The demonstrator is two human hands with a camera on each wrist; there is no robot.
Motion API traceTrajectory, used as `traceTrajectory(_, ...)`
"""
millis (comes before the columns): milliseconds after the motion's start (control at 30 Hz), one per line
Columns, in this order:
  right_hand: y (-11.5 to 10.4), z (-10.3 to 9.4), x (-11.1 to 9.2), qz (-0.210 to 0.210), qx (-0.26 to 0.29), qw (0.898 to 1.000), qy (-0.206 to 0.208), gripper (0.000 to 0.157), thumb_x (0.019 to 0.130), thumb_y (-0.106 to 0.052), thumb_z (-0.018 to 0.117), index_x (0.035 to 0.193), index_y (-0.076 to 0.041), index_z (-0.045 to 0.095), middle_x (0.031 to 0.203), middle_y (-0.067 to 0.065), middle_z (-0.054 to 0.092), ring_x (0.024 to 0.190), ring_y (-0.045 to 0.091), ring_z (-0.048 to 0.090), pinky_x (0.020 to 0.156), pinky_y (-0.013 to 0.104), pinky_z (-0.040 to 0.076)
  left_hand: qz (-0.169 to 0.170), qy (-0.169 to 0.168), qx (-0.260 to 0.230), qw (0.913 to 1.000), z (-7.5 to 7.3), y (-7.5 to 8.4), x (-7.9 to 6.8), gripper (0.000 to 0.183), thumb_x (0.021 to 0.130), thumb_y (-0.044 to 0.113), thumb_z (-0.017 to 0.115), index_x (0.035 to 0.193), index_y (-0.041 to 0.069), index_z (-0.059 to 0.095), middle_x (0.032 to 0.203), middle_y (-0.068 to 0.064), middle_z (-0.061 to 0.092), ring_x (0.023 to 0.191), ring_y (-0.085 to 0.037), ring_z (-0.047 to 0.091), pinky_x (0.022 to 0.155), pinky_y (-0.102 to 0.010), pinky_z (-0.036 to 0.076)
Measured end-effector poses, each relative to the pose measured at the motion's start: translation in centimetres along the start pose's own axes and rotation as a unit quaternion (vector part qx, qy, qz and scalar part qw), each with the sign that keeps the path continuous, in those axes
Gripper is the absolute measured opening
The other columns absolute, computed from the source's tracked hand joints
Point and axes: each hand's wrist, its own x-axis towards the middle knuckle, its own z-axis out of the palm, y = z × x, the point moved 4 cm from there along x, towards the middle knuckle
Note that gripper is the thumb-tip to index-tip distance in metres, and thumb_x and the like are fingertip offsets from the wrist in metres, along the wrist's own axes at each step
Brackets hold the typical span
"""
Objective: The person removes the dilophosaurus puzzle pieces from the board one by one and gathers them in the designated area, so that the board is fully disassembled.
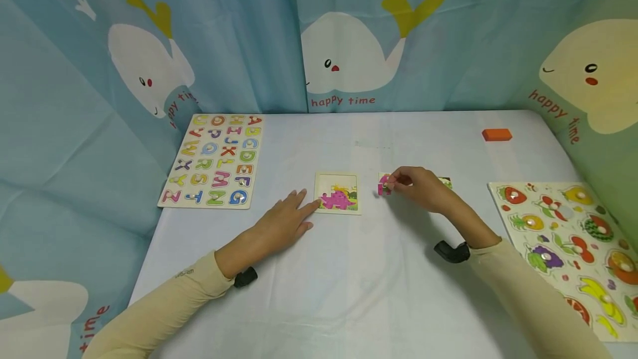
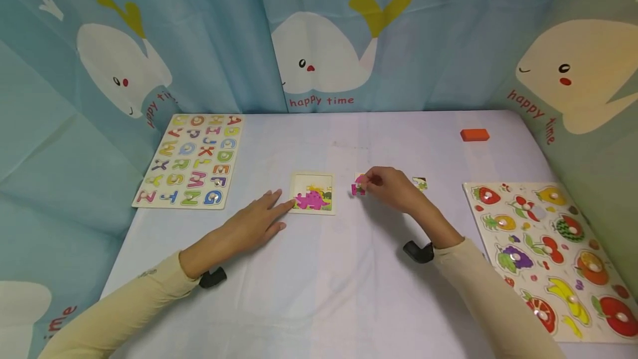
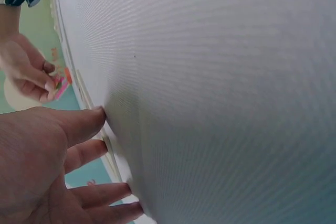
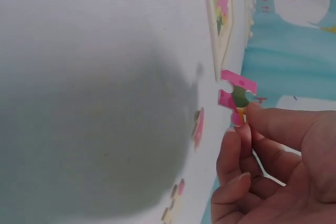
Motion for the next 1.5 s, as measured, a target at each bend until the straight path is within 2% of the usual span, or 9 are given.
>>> traceTrajectory(133,0.4,0.1,-0.3,0.011,0.011,1.0,-0.019,0.016,0.107,-0.014,0.061,0.109,-0.001,0.071,0.103,0.011,0.072,0.097,0.025,0.062,0.08,0.032,0.051,-0.003,-0.002,0.001,1.0,-0.1,0.0,0.0,0.055,0.109,0.032,0.06,0.16,0.016,0.047,0.166,-0.024,0.037,0.154,-0.046,0.036,0.118,-0.064,0.039)
traceTrajectory(333,0.7,0.7,-0.5,0.016,0.023,0.999,-0.039,0.015,0.106,-0.014,0.063,0.107,-0.002,0.071,0.102,0.009,0.073,0.097,0.022,0.062,0.084,0.036,0.05,-0.006,-0.006,-0.002,1.0,0.0,0.0,0.0,0.056,0.109,0.032,0.06,0.161,0.016,0.047,0.167,-0.024,0.037,0.154,-0.046,0.035,0.118,-0.064,0.038)
traceTrajectory(633,1.2,2.4,-0.1,0.027,-0.021,0.999,0.008,0.006,0.101,-0.008,0.071,0.101,-0.002,0.068,0.098,0.01,0.07,0.093,0.026,0.061,0.082,0.038,0.052,-0.005,-0.002,-0.002,1.0,0.1,0.0,-0.1,0.055,0.109,0.032,0.061,0.16,0.017,0.048,0.166,-0.024,0.038,0.154,-0.046,0.036,0.117,-0.064,0.039)
traceTrajectory(867,1.0,2.9,0.0,0.027,-0.047,0.998,0.024,0.008,0.099,-0.003,0.072,0.104,0.0,0.066,0.098,0.012,0.068,0.093,0.027,0.061,0.084,0.04,0.055,-0.006,-0.002,0.003,1.0,0.2,0.0,0.0,0.056,0.109,0.033,0.06,0.161,0.017,0.047,0.167,-0.024,0.037,0.154,-0.045,0.036,0.117,-0.064,0.039)
traceTrajectory(1033,0.2,2.9,0.3,0.027,-0.041,0.998,0.029,0.012,0.101,-0.006,0.069,0.11,0.002,0.067,0.096,0.011,0.07,0.087,0.024,0.062,0.078,0.037,0.054,-0.003,-0.002,0.007,1.0,0.2,0.0,0.1,0.056,0.109,0.034,0.06,0.161,0.017,0.046,0.167,-0.023,0.037,0.154,-0.046,0.036,0.118,-0.063,0.039)
traceTrajectory(1200,-2.0,3.3,1.3,0.015,-0.023,1.0,0.013,0.019,0.103,-0.006,0.066,0.119,0.003,0.064,0.089,0.01,0.071,0.075,0.019,0.062,0.07,0.033,0.05,-0.006,-0.003,0.0,1.0,0.3,0.0,0.0,0.056,0.109,0.033,0.06,0.161,0.017,0.047,0.167,-0.023,0.037,0.154,-0.045,0.036,0.118,-0.063,0.038)
traceTrajectory(1400,-4.2,4.8,3.2,-0.021,-0.025,0.999,-0.007,0.023,0.103,-0.007,0.066,0.124,0.0,0.064,0.096,0.013,0.07,0.084,0.023,0.061,0.074,0.036,0.051,-0.006,-0.003,0.006,1.0,0.4,-0.2,0.2,0.055,0.109,0.033,0.059,0.161,0.019,0.047,0.167,-0.023,0.037,0.154,-0.045,0.036,0.118,-0.062,0.039)
traceTrajectory(1500,-4.8,5.7,4.0,-0.025,-0.017,0.999,-0.026,0.025,0.103,-0.009,0.067,0.126,0.0,0.064,0.097,0.012,0.071,0.086,0.024,0.062,0.079,0.037,0.053,-0.005,-0.004,0.003,1.0,0.4,-0.2,0.2,0.055,0.109,0.033,0.059,0.161,0.019,0.047,0.167,-0.023,0.037,0.154,-0.045,0.036,0.119,-0.062,0.039)
